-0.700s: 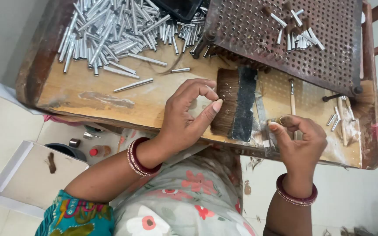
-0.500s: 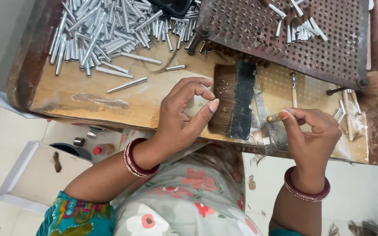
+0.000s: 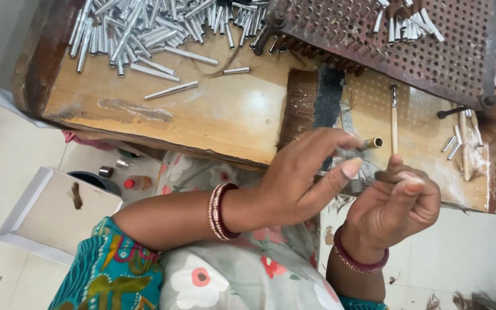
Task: Assembling cosmetic brushes by inserting brush heads into metal ferrules at a workbench.
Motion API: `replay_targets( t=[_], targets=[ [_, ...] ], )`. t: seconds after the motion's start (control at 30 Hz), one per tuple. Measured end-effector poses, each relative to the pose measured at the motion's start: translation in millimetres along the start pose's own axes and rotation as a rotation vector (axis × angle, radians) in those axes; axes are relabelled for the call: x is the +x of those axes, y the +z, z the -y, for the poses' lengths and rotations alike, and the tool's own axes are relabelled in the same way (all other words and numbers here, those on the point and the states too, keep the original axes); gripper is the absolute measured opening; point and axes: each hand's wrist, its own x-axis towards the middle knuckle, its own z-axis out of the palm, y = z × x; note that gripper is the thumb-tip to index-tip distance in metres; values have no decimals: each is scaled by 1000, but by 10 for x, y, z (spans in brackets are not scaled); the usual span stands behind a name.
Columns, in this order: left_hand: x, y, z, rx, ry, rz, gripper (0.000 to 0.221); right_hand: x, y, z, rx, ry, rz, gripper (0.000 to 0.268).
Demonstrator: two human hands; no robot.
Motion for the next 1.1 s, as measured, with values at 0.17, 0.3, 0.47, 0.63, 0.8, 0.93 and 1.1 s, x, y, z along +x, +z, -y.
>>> replay_targets(
  t=[0.17,0.3,0.47,0.63,0.8,0.93,1.1],
  targets=[
    [-81,169,21,-135,-147,129,25,-129,146,65,-46,6,44,35],
    [-153,300,146,-108,-120,100,28,-117,258,121,-114,-7,100,32],
    [-56,194,-9,-133,0,33,26,-47,68,88,-128,24,256,42],
    [-177,231,44,-44,-56,85,23,-141,-25,96,-282,-10,292,37],
    [-305,214,137,-24,38,27,23,-314,-36,-139,-502,-245,192,42],
    [-27,-349,231,375,111,196,26,-196,10,-270,-255,-297,269,43],
    [270,-1571,403,1143,-90,-71,22,51,-585,-465,-423,-247,281,46]
  ],
)
